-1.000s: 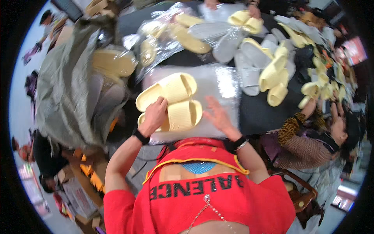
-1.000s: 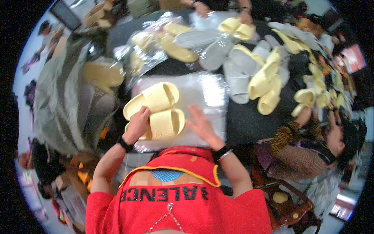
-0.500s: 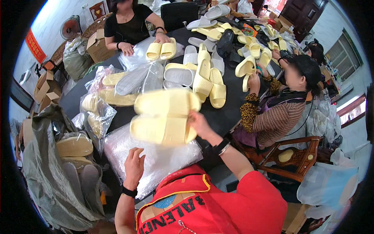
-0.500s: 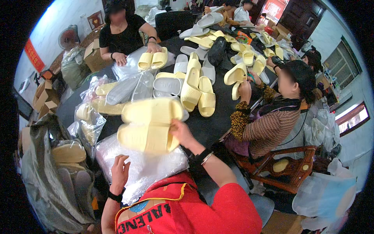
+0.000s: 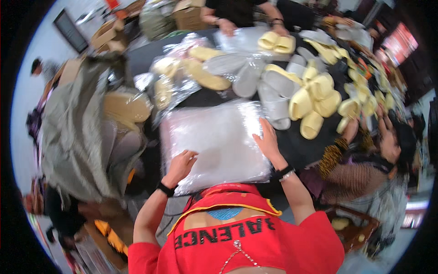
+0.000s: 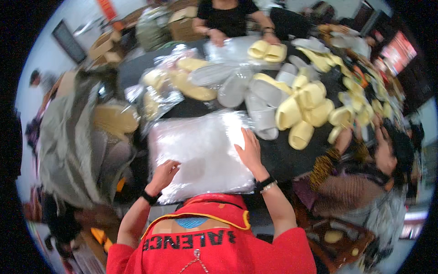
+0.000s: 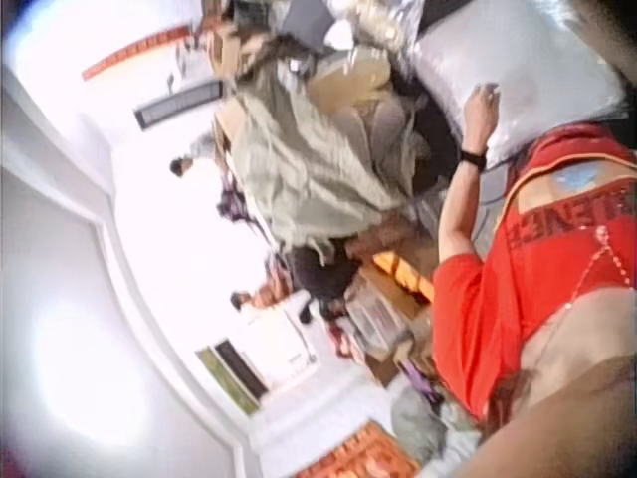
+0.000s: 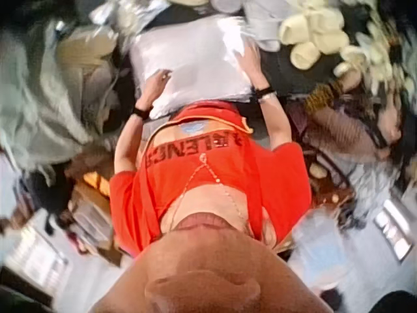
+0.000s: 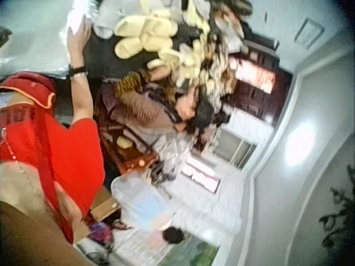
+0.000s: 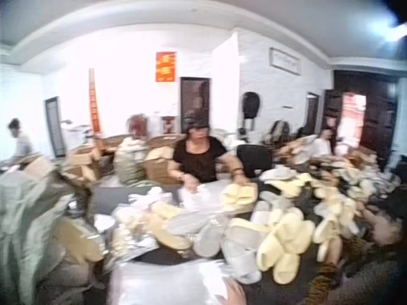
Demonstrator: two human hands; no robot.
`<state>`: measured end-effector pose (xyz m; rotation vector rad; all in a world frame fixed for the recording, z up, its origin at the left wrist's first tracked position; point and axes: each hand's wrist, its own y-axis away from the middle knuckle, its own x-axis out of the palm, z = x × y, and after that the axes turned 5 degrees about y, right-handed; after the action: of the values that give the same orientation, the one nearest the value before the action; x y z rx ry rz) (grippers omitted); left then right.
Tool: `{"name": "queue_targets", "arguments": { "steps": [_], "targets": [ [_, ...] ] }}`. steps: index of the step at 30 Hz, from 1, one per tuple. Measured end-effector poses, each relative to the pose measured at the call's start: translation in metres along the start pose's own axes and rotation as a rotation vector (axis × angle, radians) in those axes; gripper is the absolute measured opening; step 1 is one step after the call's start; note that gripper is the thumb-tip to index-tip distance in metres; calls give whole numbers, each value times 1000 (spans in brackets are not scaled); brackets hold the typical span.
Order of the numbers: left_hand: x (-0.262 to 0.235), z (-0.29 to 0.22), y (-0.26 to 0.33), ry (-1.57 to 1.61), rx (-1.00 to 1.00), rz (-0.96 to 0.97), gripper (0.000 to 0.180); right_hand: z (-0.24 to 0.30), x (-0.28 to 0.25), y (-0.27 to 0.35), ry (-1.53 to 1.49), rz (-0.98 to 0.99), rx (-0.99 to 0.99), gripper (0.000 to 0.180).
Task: Placing pairs of shoes into clear plastic bags for packaging.
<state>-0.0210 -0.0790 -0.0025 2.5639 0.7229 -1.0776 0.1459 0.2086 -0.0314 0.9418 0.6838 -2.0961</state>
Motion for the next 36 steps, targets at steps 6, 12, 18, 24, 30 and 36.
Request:
{"name": "queue_targets", "arguments": {
  "steps": [6,12,18,24,30,36],
  "targets": [
    [-52,14,10,-7,-72,-389,14,57,37,58,275,331,-328,68],
    [-83,40,7,92,-143,-641,15,50,62,82,276,517,-295,72],
    [-68,66,-22,33,-209,-539,32,46,69,79,315,565,-255,72],
    [-55,67,-78,-283,-239,-589,52,40,76,80,338,561,-247,72],
    [-54,104,-121,-603,-320,-588,13,42,75,81,275,578,-214,72],
    [-75,29,-157,-150,-27,-546,18,40,65,61,256,700,-168,72]
  ]
}}
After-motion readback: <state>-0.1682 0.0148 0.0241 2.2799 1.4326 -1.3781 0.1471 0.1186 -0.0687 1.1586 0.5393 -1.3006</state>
